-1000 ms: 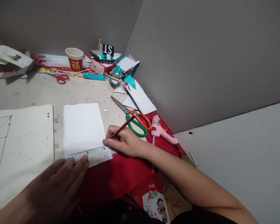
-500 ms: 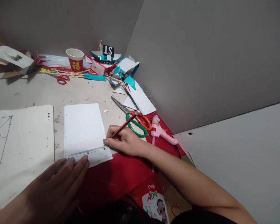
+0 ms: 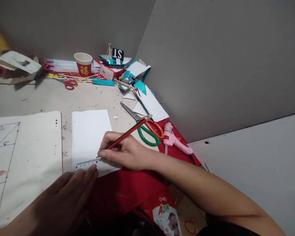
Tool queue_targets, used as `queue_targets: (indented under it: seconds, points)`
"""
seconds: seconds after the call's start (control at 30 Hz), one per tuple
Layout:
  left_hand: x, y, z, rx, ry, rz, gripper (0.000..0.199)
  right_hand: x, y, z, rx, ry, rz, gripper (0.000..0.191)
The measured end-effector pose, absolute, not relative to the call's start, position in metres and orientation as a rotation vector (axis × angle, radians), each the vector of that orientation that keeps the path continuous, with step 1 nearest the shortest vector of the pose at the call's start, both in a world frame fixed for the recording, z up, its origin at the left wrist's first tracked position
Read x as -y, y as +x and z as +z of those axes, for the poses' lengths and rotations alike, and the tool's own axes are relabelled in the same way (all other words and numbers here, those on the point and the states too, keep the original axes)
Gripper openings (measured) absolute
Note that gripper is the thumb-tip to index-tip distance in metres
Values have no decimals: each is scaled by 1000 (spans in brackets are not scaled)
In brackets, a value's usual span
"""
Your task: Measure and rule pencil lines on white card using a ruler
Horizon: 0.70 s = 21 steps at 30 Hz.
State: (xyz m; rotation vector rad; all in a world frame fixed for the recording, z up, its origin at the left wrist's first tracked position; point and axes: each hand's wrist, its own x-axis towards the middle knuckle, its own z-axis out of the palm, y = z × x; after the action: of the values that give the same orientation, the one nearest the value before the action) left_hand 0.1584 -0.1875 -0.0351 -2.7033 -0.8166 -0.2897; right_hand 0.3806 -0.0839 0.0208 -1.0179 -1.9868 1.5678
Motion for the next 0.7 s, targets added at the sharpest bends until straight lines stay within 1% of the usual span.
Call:
queue_targets:
  seconds: [0.17,0.3,0.5,0.7]
  points:
    - [188,163,-43,899,-2664,-372,42,75,348,17,2145,-929,1598,13]
    - [186,165,-41,892,-2670,-386,42,71,333,8,2104,-853,1710,15]
    - [185,162,-28,865,-2669,-327,40,69,325,2,2028,-877,1820,23]
    - [186,160,-28,871,-2690,-339,40,70,324,0,2032,-873,1841,18]
